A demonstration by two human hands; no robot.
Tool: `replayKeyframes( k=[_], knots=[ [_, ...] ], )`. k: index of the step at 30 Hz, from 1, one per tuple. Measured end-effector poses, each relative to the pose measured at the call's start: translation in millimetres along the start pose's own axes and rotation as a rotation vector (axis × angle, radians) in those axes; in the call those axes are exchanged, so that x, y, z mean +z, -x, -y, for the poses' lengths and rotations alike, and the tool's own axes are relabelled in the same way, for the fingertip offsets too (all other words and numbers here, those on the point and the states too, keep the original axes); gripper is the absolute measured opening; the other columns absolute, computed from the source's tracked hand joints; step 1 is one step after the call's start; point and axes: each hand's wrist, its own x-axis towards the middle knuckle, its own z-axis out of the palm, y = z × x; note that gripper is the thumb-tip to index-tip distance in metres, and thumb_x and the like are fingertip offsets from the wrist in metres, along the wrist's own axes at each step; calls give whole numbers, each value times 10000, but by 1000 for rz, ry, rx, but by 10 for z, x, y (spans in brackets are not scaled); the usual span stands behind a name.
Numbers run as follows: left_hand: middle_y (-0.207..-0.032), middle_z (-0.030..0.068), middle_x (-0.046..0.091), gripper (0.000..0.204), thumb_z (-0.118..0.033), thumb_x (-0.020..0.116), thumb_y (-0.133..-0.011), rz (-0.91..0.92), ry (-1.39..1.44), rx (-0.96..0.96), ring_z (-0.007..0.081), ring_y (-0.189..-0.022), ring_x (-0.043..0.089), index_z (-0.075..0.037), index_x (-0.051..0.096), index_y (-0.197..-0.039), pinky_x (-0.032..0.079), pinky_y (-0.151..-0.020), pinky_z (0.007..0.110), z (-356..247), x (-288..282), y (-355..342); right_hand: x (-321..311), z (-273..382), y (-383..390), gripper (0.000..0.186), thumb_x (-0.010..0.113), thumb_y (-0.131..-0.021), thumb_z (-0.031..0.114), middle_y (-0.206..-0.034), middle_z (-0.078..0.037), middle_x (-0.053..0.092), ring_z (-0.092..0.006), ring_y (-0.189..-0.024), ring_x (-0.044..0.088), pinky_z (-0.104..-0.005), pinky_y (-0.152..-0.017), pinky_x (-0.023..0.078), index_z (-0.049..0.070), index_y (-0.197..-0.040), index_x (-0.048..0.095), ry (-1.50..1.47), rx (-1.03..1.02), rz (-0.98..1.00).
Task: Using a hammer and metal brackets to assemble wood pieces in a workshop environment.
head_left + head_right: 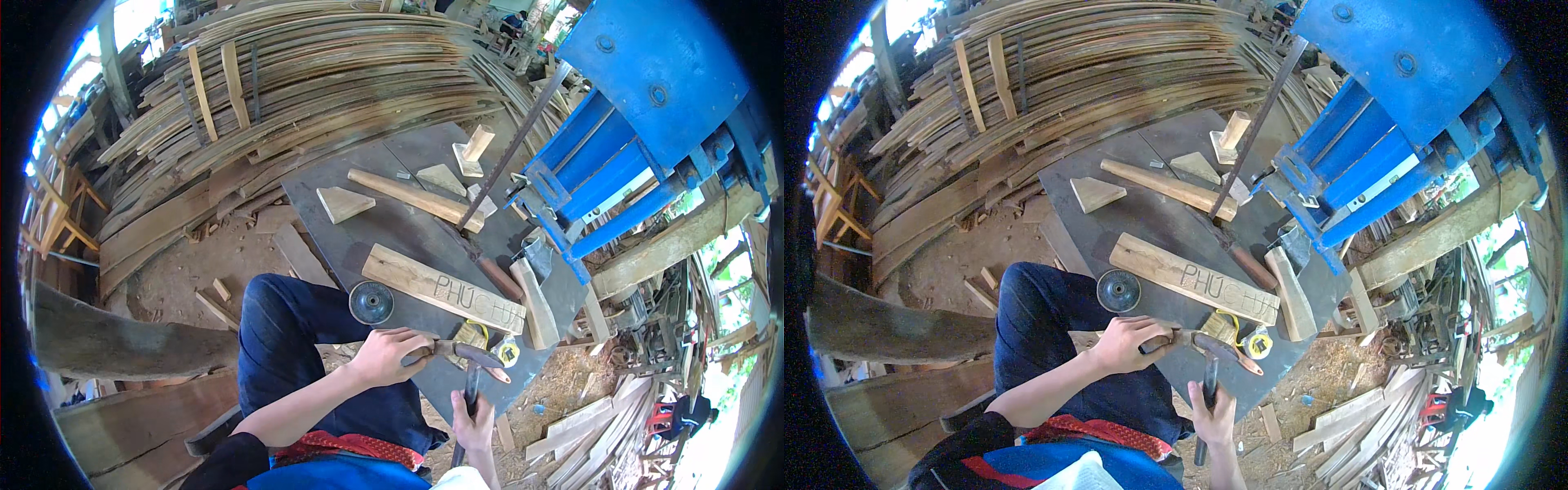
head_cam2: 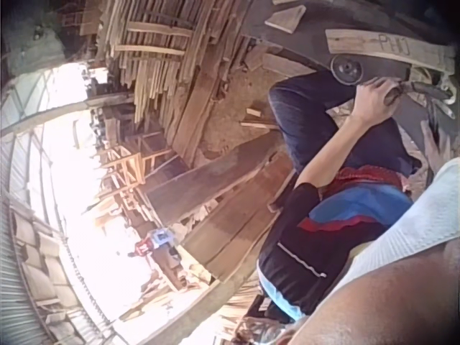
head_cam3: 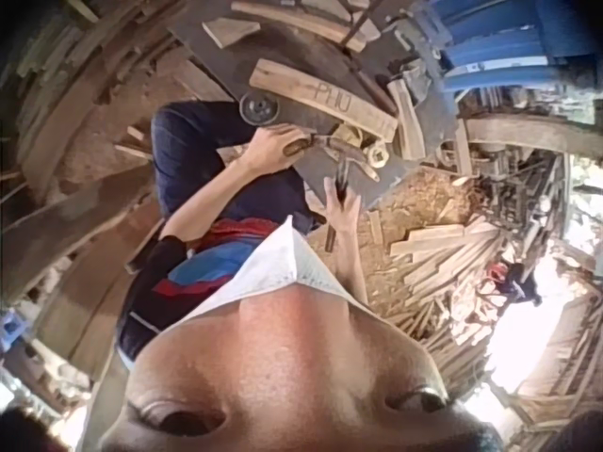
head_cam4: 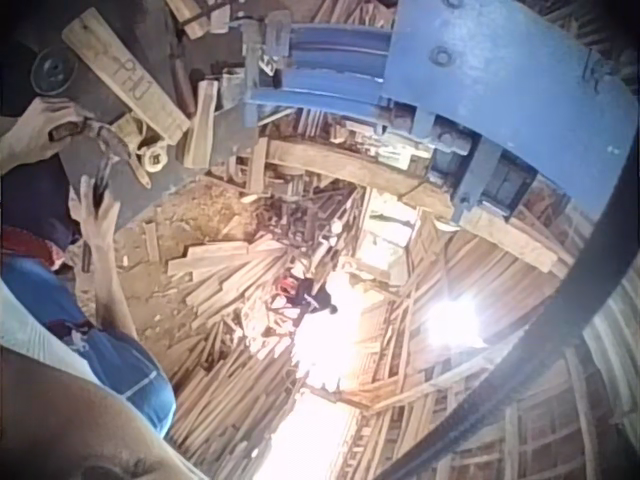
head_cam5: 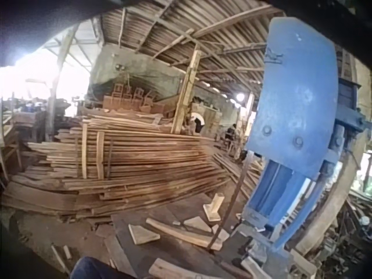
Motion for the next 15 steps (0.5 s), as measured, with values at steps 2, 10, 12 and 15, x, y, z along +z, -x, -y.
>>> replayKeyframes(
  k=[2,10,12,15],
  knots=[
    [-968,78,734,206,-188,769,-841,2,-2,0,280,-850,712,-97,663,-992,583,-733,381,-30,21,-4,-15,-23,33,260,680,-990,216,-531,23,522,-52,-410,474,-240,-379,344,4,-855,616,-15,4,-2],
    [-914,77,730,183,-153,765,-832,-46,-2,-7,271,-785,709,-96,692,-990,580,-689,370,-47,167,3,-63,193,119,310,728,-948,244,-576,-7,515,-76,-524,453,-302,-485,371,12,-779,611,-13,128,3],
    [-958,99,736,273,-116,784,-787,-99,8,3,288,-799,712,-82,700,-1044,583,-701,381,-44,184,-47,-55,208,51,311,727,-948,241,-580,0,507,-71,-530,445,-296,-489,371,23,-765,603,-23,152,-23],
    [-923,103,727,322,-122,777,-770,-63,-25,-22,282,-769,707,-92,713,-1085,576,-683,378,-15,121,-79,-40,432,16,234,717,-956,150,-643,-16,575,-63,-612,499,-289,-534,414,7,-804,610,-35,108,-55]
  ],
)
